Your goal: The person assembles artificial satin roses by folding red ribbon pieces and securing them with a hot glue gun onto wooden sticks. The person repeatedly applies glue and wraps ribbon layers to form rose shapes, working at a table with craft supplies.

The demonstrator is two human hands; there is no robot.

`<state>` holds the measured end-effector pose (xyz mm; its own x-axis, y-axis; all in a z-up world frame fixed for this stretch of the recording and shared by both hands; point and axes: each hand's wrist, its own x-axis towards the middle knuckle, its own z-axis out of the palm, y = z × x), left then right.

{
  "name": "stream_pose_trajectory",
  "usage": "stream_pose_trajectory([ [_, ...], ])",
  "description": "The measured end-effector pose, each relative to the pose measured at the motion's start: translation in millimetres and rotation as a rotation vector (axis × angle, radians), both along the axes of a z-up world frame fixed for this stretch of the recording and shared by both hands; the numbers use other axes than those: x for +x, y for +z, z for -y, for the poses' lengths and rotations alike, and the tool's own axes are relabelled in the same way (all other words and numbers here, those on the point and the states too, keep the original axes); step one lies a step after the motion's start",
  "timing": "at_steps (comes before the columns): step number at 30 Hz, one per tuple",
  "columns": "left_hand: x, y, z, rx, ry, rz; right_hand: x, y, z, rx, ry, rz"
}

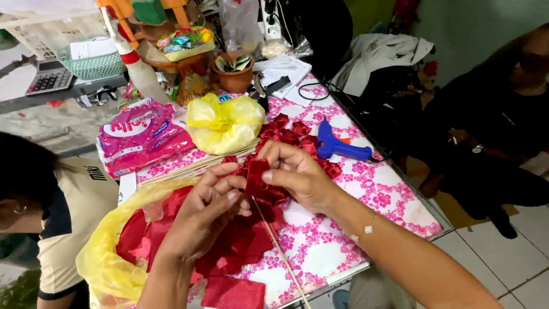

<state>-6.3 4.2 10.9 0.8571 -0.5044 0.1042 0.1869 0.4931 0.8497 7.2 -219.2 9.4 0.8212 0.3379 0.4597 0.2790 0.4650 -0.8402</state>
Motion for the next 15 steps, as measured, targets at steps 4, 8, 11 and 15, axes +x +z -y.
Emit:
stream_pose_trajectory([
  [4, 8, -17, 7, 0.614, 0.394, 0.232, 16, 11, 17, -0.129, -0.201, 0.109],
  [8, 17, -30, 26, 1.285, 0.468, 0.366, 30, 30, 32, -0.322, -0.235, 0.210],
  [11, 15, -25, 36, 1.401, 0.461, 0.353, 33, 30, 34, -0.407, -0.264, 0.281],
  [15, 26, -42, 36, 1.350, 0.499, 0.287, 25, 24, 36, -0.516, -0.339, 0.302],
])
